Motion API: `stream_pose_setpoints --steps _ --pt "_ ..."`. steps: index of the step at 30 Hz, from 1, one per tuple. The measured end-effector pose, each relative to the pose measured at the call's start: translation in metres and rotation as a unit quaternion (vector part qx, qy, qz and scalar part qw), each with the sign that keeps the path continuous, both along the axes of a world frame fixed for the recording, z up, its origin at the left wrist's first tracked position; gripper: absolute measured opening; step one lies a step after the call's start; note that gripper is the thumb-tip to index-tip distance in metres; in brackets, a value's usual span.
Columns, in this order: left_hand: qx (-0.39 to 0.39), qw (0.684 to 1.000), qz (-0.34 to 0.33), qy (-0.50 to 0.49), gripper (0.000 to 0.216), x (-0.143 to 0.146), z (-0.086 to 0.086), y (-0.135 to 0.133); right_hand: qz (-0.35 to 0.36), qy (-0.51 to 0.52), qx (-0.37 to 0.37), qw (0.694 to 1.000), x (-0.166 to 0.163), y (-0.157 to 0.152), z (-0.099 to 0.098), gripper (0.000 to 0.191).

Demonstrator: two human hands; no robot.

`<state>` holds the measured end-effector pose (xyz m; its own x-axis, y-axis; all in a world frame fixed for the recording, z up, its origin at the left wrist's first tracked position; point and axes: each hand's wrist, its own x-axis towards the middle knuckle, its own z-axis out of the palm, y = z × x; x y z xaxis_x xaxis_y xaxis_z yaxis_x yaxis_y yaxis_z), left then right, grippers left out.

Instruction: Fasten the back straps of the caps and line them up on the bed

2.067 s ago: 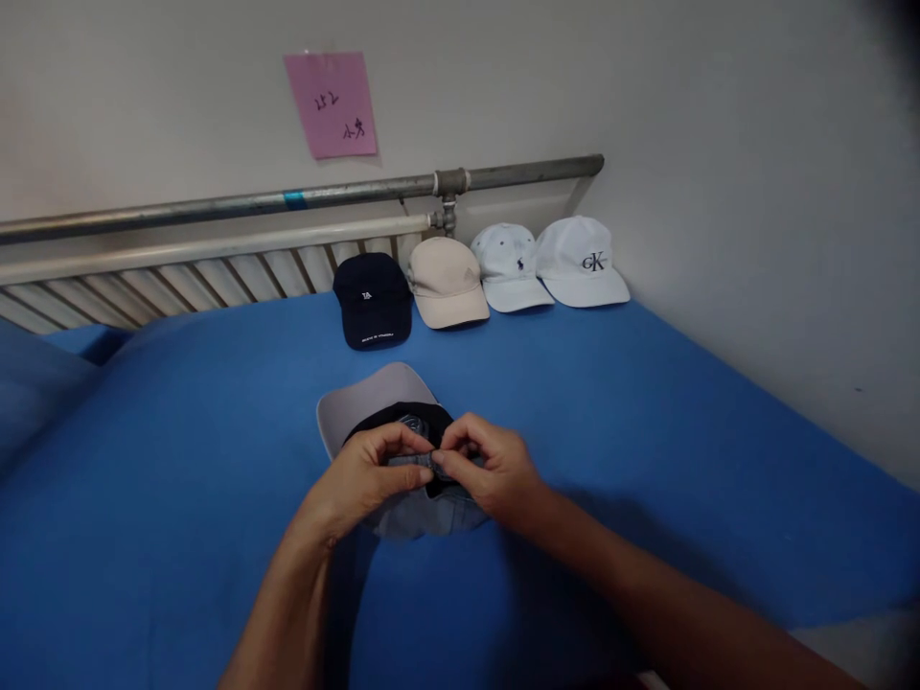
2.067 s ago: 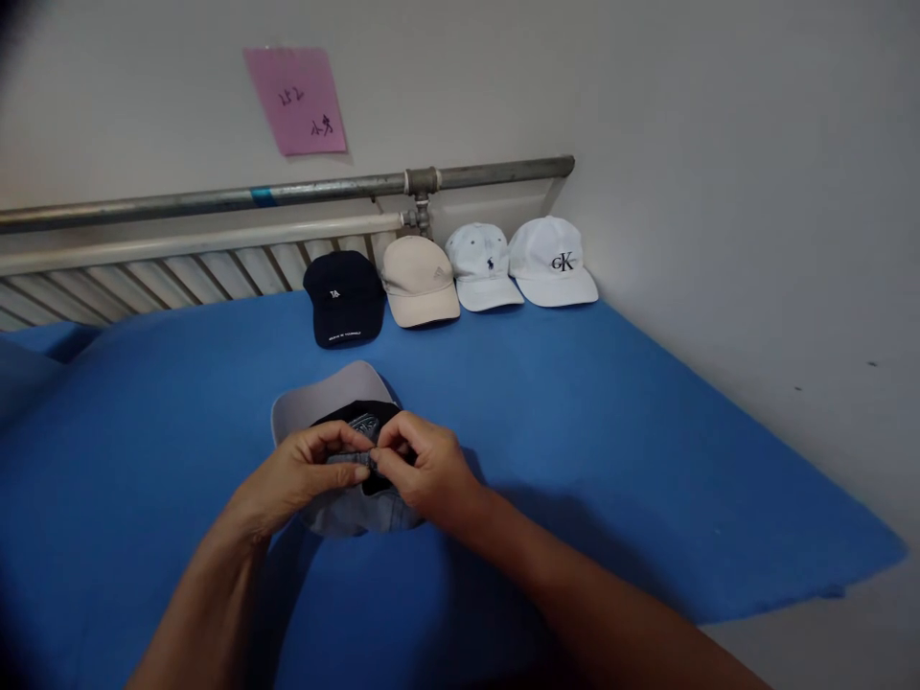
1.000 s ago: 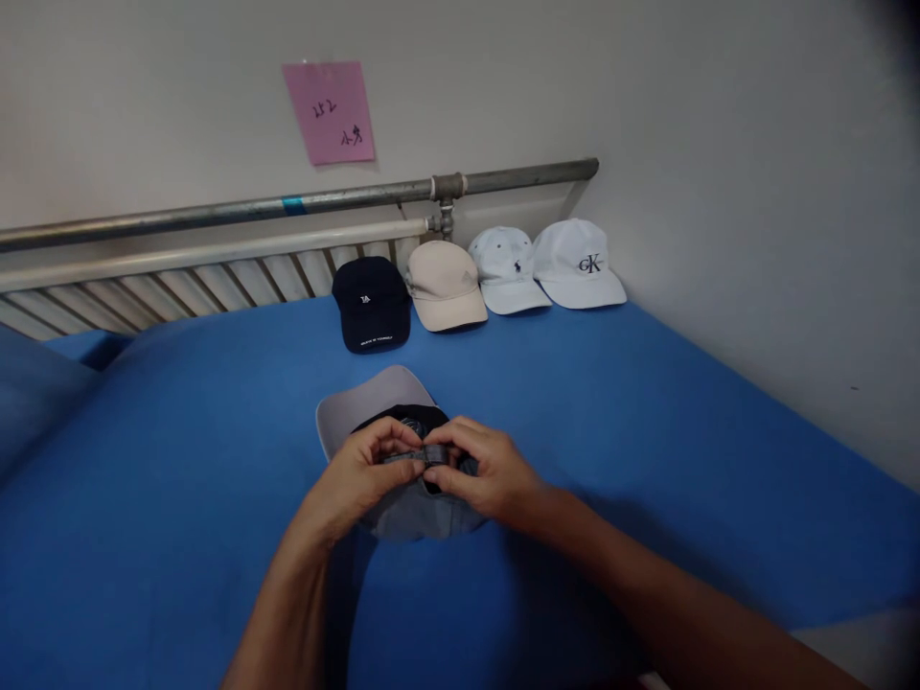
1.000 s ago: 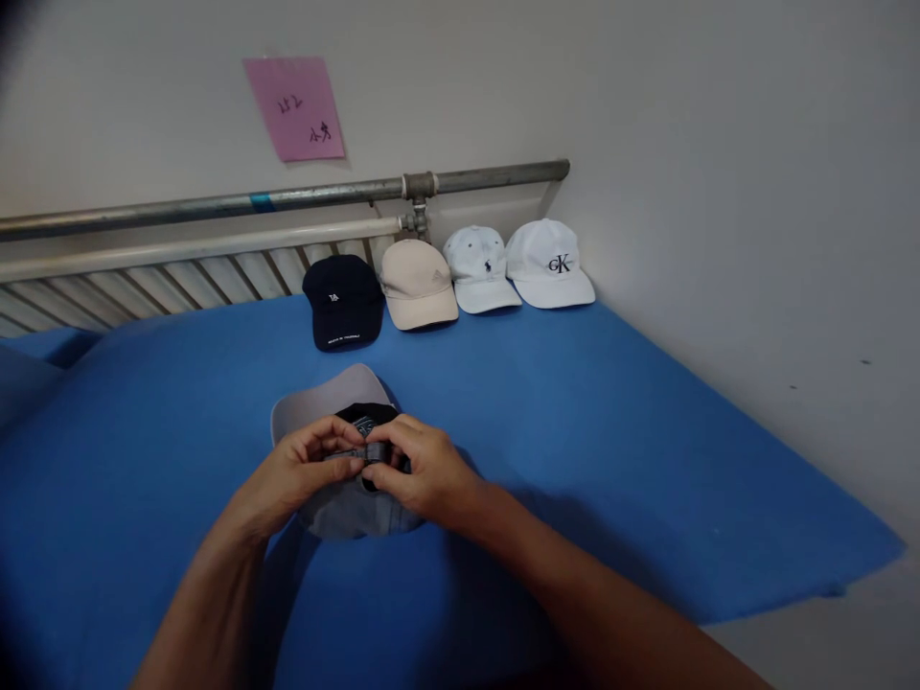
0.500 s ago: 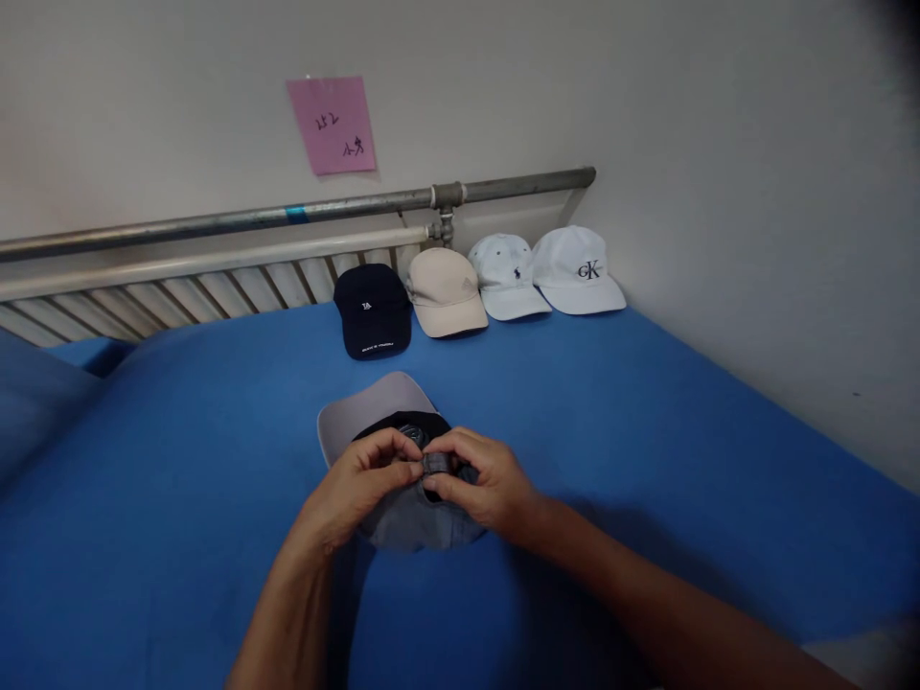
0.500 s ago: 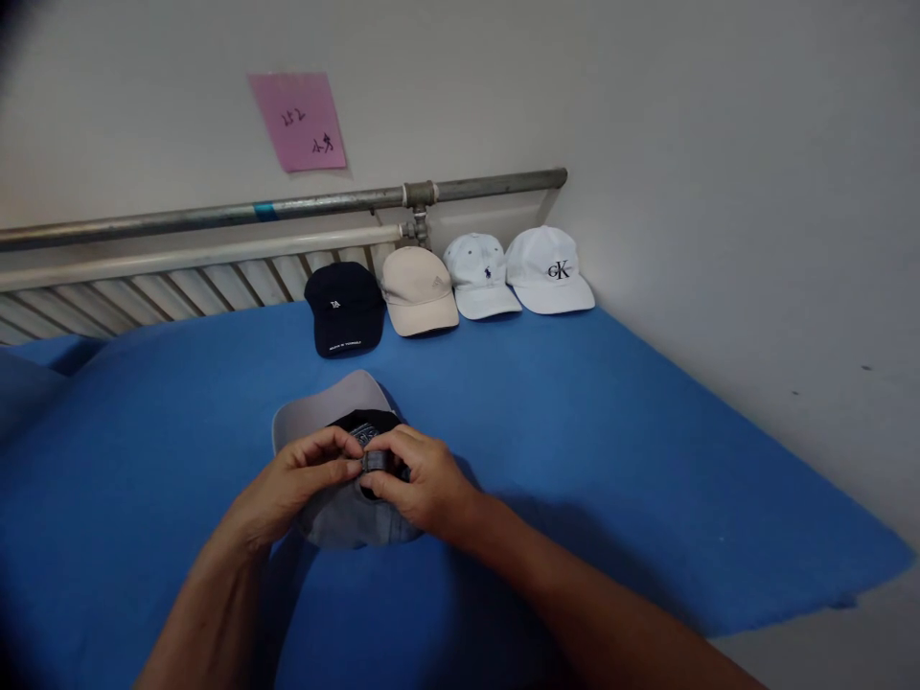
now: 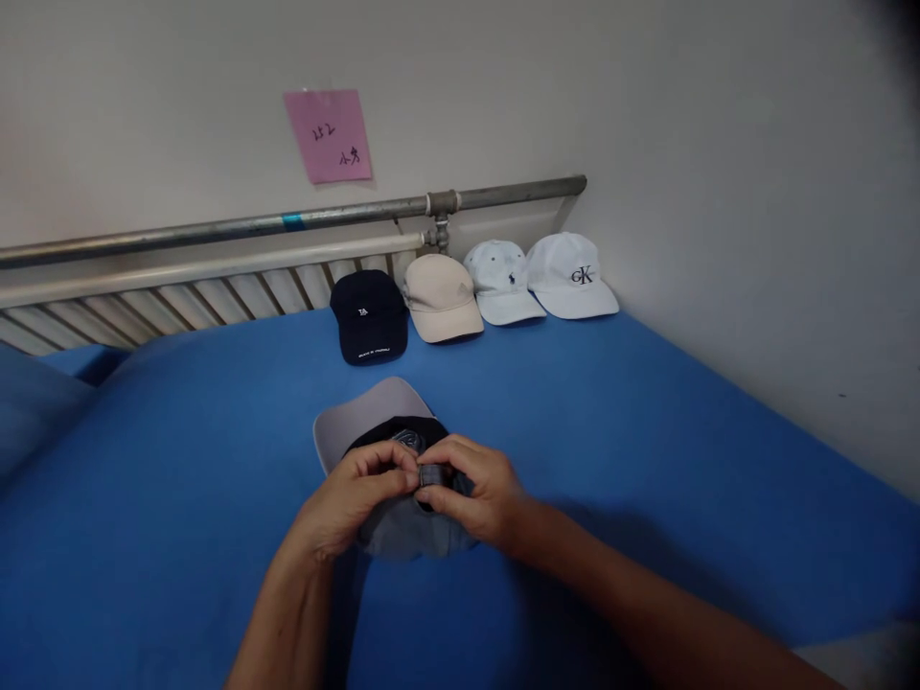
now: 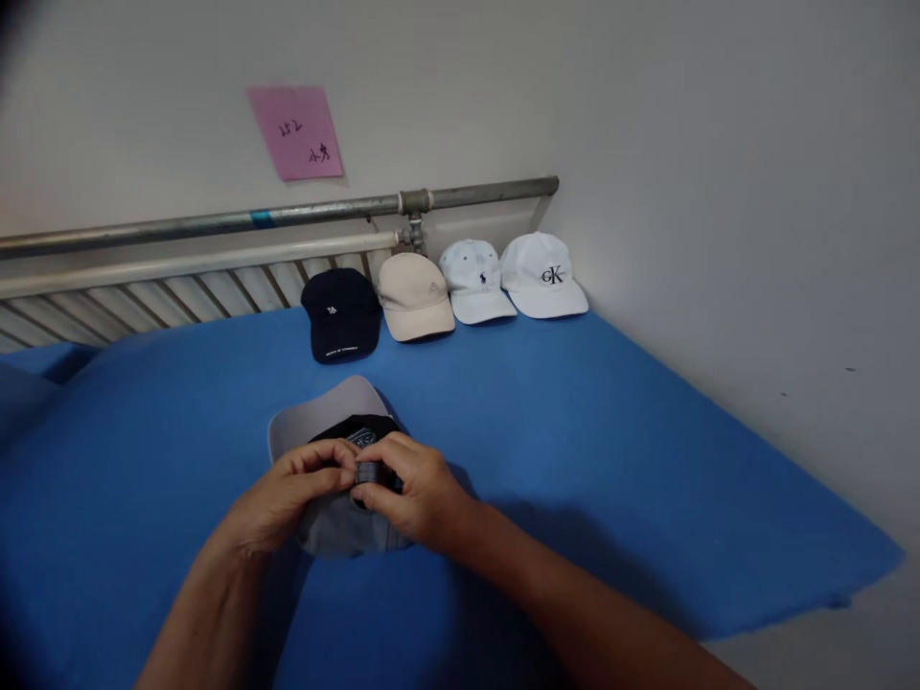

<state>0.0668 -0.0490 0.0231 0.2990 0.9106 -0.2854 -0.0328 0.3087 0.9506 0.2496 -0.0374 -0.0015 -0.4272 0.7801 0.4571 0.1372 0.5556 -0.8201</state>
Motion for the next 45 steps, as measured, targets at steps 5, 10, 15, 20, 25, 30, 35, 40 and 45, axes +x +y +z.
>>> stream_pose_setpoints --steps 5,10,15,20,25,30,35,40,45 --pt "0.006 1.0 0.004 -0.001 0.008 0.001 -0.001 -0.001 0.006 -0.008 -0.003 1.0 -0.001 0.0 -0.001 0.019" --pt "0.023 1.0 0.015 0.01 0.008 -0.004 0.0 -0.001 -0.029 -0.009 -0.033 0.999 -0.001 0.002 -0.001 0.015" --pt "0.013 1.0 -0.004 -0.008 0.008 -0.015 0.003 -0.003 -0.041 -0.008 -0.066 0.997 -0.003 0.001 0.001 0.015" --pt "0.033 0.999 -0.025 0.0 0.008 -0.026 0.009 -0.008 -0.014 0.002 -0.028 1.0 -0.001 -0.002 0.003 0.018" --pt "0.034 0.998 -0.03 0.044 0.011 -0.024 0.013 -0.008 0.037 -0.044 0.043 0.997 0.002 -0.005 0.004 0.014" --pt "0.014 0.988 -0.107 0.108 0.022 -0.014 0.012 -0.008 0.095 -0.025 -0.011 0.995 0.002 -0.006 0.011 0.022" --pt "0.009 0.993 -0.108 0.044 0.021 -0.018 0.01 -0.008 0.109 0.026 -0.209 0.971 0.005 -0.004 0.021 0.027" --pt "0.006 0.994 -0.107 0.019 0.015 -0.022 0.009 -0.009 0.124 0.054 -0.337 0.932 0.004 -0.002 0.021 0.029" --pt "0.014 0.995 -0.097 0.02 0.017 -0.02 0.009 -0.01 0.083 0.148 -0.37 0.913 0.001 0.0 0.019 0.014"
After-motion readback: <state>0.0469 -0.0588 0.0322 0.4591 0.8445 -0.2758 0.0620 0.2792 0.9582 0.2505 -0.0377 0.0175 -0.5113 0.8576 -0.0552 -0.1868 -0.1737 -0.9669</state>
